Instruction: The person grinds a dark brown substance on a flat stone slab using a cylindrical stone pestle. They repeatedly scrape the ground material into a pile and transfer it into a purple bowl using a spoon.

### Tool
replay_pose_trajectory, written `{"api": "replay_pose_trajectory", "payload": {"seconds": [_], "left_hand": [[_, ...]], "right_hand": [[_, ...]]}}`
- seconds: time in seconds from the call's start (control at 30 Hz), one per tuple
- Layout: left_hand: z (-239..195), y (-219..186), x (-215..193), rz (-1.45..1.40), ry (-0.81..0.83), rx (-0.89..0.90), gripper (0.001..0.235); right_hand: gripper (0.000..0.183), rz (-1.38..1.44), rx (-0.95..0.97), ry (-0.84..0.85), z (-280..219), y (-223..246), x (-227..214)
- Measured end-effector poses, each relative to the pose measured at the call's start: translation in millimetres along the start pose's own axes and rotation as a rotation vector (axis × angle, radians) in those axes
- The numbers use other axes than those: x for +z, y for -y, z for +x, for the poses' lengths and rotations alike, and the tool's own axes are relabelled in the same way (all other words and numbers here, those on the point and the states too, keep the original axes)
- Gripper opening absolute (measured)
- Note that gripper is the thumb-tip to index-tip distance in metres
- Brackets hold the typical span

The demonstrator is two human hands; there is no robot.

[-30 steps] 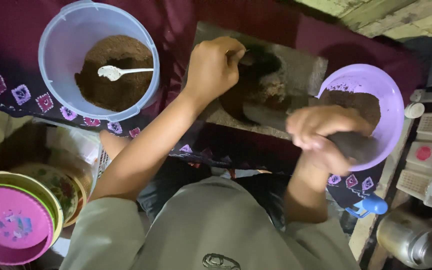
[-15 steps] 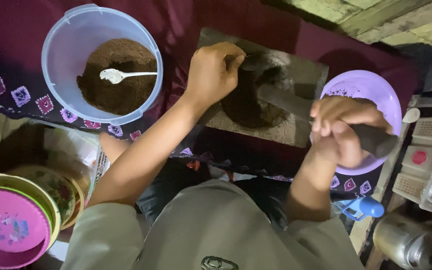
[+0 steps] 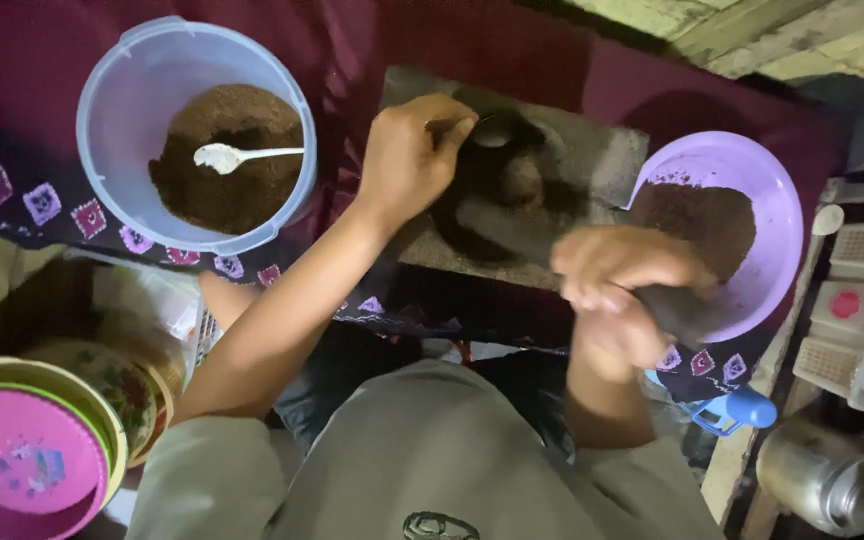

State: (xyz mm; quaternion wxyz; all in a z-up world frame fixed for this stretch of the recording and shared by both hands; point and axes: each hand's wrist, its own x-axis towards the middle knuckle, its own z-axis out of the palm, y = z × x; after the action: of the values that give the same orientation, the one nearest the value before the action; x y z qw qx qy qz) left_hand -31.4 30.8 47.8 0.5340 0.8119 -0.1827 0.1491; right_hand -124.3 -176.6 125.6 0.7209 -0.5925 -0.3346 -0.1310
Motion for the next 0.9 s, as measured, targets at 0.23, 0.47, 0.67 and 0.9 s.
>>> {"api": "replay_pose_trajectory", "payload": {"seconds": [0.23,0.47,0.67,0.9], "left_hand": [[-20,-10,0,-0.038,0.008,-0.011,0.007],[-21,-8,0,-0.117,-0.018,-0.049,0.008],[-9,-2,-2,-0.187,-0.057,-0.077,0.007],[1,-4,0,-0.25,-0.107,-0.085,0.013]], "right_hand": [[0.017,0.13,-0.112,-0.181,-36,-28,-16],[0.018,-0.108,-0.157,-0.142,-46,-2,-55],[0.017,0.087,-0.161,-0.174,-37,-48,-37],[0.012,0.143,-0.157,-0.221,-29,-13,-1]]}}
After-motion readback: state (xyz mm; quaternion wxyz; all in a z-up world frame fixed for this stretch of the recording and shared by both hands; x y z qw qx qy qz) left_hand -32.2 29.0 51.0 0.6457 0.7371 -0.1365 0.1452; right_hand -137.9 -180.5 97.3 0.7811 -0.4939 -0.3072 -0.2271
